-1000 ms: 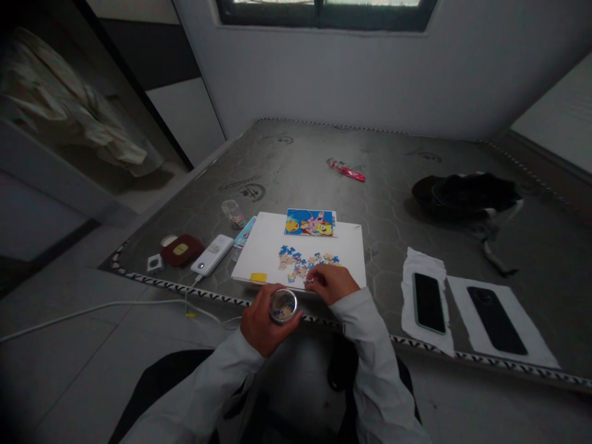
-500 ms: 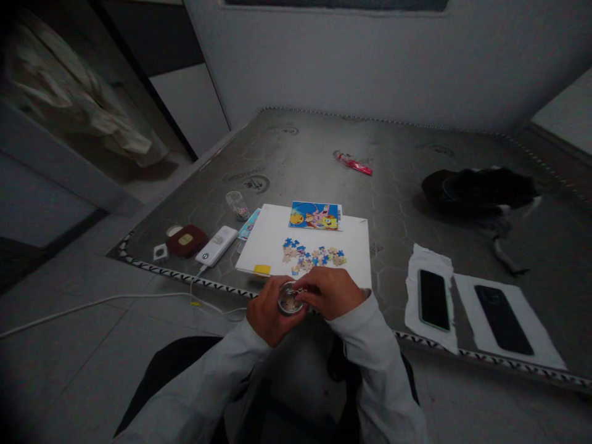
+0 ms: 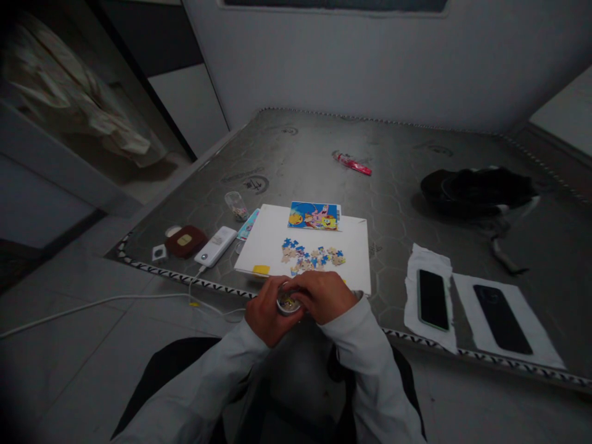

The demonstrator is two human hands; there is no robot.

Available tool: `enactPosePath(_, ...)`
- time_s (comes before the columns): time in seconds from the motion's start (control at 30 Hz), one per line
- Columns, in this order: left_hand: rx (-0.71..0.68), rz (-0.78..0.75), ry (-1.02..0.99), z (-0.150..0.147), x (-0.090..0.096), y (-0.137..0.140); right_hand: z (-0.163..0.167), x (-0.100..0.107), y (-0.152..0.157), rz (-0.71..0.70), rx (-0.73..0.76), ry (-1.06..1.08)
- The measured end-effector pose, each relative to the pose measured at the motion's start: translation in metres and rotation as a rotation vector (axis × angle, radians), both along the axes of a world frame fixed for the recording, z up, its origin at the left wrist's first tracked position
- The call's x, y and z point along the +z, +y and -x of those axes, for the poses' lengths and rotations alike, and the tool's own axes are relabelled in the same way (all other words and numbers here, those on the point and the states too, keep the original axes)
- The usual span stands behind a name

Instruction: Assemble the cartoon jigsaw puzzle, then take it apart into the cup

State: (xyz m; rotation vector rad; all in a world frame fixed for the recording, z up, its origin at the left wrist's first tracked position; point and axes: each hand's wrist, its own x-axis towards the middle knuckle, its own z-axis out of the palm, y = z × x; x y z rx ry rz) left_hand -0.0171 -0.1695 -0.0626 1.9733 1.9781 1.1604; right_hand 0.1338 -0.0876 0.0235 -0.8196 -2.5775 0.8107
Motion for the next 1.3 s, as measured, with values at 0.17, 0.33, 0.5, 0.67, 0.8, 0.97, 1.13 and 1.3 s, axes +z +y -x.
enactPosePath(0.17,0.009,-0.022,0.013,0.004,0.003,0.000,-0.003,-0.019,0.015,-0.089,-0.215,0.076)
enactPosePath(0.33,0.046,-0.036,0.021,0.016,0.005,0.000,0.000,-0.068,0.037,-0.154,-0.481,-0.004)
enactPosePath(0.5,0.050,-0.031,0.032,0.023,0.003,-0.002,0.006,-0.091,0.044,-0.150,-0.525,-0.028)
enactPosePath(0.67,0.040,-0.020,0.022,0.025,0.003,-0.005,0.008,-0.089,0.046,-0.140,-0.490,-0.035)
enactPosePath(0.8,0.057,-0.033,0.026,0.027,0.003,-0.005,0.008,-0.083,0.047,-0.119,-0.478,-0.053)
enactPosePath(0.97,0.054,-0.027,0.027,0.029,0.002,-0.005,0.011,-0.075,0.047,-0.081,-0.461,-0.070)
enactPosePath(1.13,0.051,-0.012,0.016,0.031,0.001,-0.006,0.012,-0.071,0.048,-0.011,-0.465,-0.070)
enactPosePath(1.3,0.056,-0.014,0.011,0.032,0.003,-0.008,0.006,-0.064,0.049,0.029,-0.509,-0.046)
